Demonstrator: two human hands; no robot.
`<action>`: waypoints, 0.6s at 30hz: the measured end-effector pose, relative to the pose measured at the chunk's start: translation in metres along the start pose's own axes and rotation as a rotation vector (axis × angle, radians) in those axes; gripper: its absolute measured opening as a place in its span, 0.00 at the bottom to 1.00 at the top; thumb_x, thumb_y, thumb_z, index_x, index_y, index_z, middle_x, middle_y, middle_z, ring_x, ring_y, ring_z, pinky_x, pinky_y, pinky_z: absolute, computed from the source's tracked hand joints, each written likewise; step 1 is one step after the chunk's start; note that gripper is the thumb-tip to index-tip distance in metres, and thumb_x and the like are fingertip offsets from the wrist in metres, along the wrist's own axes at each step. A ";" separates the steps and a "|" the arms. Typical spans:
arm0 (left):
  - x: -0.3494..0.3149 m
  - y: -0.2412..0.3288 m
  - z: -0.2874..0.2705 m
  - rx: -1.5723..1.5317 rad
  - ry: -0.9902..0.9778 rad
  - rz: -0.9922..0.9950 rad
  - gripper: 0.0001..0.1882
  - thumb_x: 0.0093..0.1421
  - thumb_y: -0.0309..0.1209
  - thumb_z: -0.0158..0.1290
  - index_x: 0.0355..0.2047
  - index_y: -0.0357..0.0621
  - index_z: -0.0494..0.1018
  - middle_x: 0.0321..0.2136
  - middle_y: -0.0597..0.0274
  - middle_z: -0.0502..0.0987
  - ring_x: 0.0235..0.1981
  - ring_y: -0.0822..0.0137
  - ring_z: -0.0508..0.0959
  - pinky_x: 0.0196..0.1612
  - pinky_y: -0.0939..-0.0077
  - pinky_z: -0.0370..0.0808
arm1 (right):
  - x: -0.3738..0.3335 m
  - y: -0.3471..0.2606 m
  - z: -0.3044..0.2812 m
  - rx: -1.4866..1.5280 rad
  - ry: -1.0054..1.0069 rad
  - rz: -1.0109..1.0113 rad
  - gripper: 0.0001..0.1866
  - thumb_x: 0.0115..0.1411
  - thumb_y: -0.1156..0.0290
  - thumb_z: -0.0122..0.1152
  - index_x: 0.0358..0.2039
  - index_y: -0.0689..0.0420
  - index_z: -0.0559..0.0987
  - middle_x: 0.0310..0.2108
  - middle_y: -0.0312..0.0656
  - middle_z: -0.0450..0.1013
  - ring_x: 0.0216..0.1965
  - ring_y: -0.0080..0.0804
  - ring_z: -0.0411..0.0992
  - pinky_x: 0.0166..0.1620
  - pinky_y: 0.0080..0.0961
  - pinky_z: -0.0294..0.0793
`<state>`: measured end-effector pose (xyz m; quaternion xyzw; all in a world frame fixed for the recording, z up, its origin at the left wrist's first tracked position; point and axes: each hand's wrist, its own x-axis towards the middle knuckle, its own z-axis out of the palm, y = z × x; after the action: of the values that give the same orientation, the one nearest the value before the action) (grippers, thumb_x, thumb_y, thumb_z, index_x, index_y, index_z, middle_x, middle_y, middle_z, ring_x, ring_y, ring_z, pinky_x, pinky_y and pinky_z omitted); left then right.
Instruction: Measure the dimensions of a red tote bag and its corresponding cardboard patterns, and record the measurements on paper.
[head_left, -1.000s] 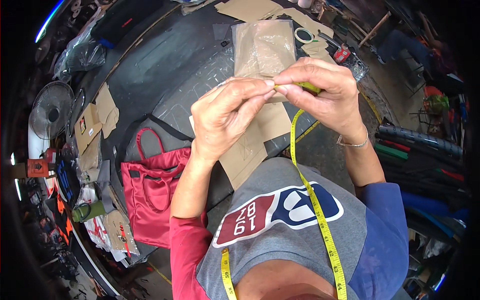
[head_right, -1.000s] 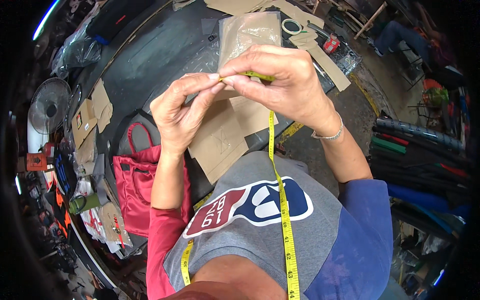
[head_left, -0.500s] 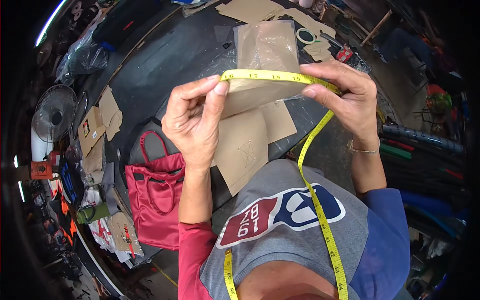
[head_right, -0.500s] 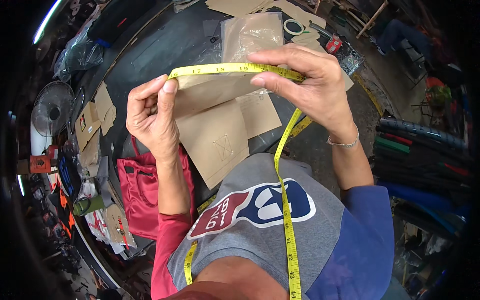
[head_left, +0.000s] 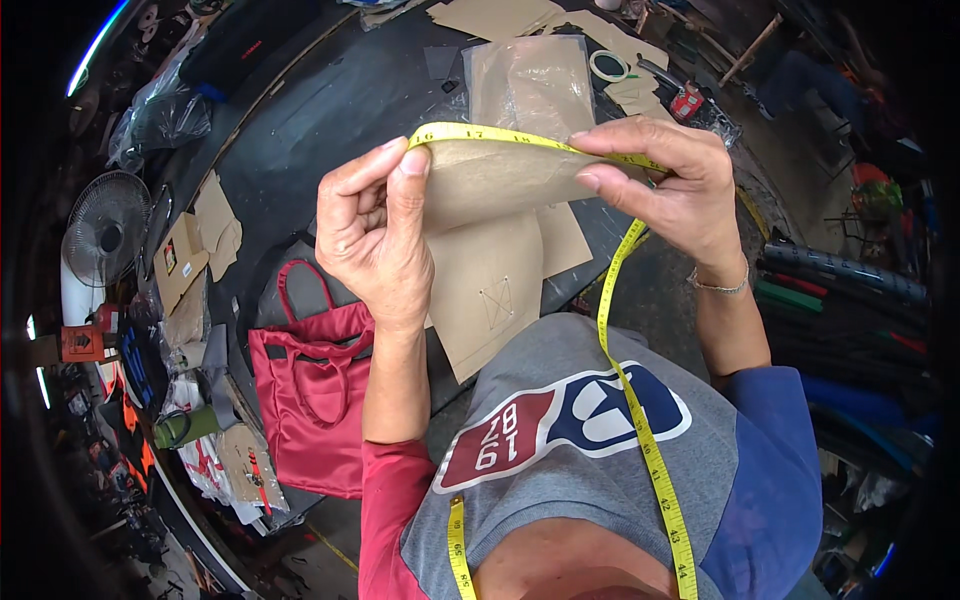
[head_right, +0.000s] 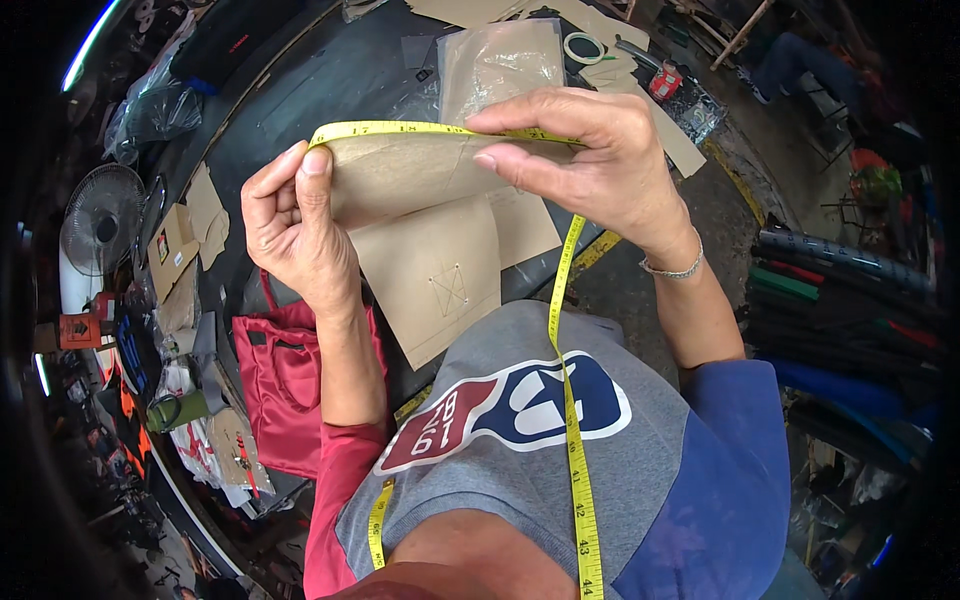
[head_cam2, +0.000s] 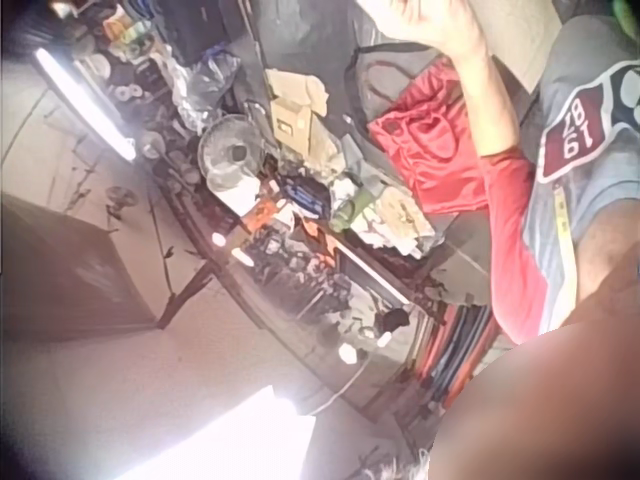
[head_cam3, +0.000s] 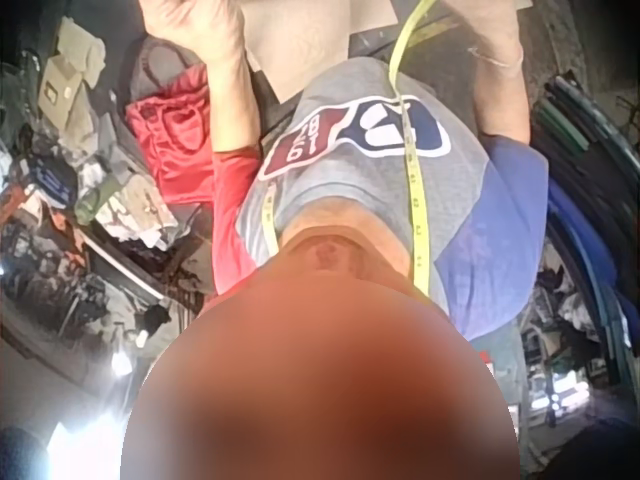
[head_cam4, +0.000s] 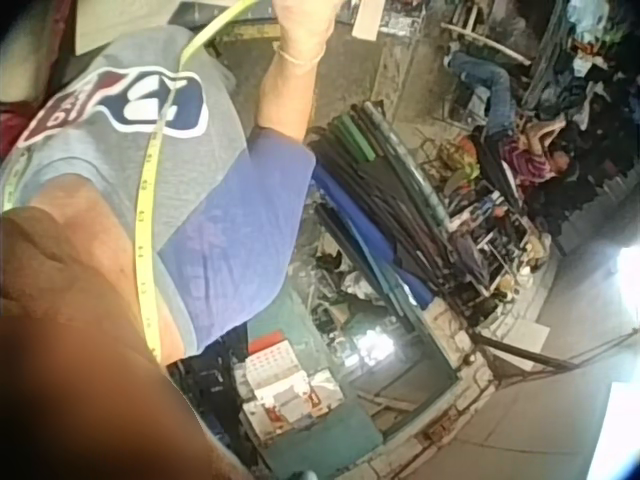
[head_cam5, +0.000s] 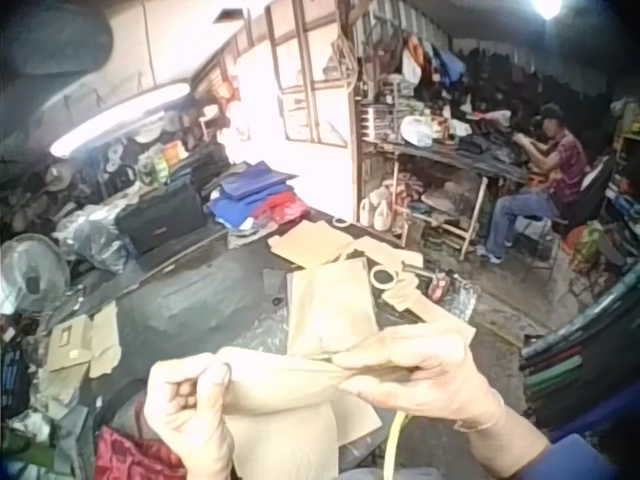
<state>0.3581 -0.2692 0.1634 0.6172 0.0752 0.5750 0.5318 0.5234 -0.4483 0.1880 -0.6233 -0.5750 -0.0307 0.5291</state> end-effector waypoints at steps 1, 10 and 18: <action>-0.001 0.000 -0.001 0.001 0.001 -0.001 0.09 0.61 0.20 0.64 0.42 0.36 0.78 0.38 0.58 0.83 0.37 0.77 0.82 0.44 0.86 0.79 | 0.000 -0.001 0.001 0.011 -0.007 -0.023 0.12 0.55 0.79 0.74 0.41 0.60 0.88 0.35 0.43 0.84 0.33 0.25 0.81 0.34 0.17 0.78; 0.028 0.030 0.001 0.607 -0.279 0.510 0.19 0.54 0.28 0.70 0.47 0.43 0.79 0.45 0.54 0.83 0.63 0.56 0.72 0.67 0.60 0.64 | 0.013 -0.006 0.001 -0.178 -0.105 -0.201 0.10 0.53 0.84 0.70 0.37 0.63 0.87 0.34 0.44 0.83 0.33 0.33 0.83 0.35 0.22 0.80; 0.042 0.026 0.002 0.559 -0.687 0.570 0.11 0.48 0.16 0.68 0.33 0.37 0.82 0.30 0.58 0.85 0.31 0.62 0.84 0.40 0.72 0.80 | 0.023 -0.016 0.000 -0.089 -0.113 -0.103 0.09 0.54 0.80 0.73 0.38 0.63 0.87 0.33 0.42 0.83 0.34 0.27 0.81 0.35 0.20 0.78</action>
<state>0.3597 -0.2515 0.2101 0.8843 -0.1238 0.4194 0.1634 0.5196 -0.4360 0.2132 -0.6166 -0.6333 -0.0483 0.4652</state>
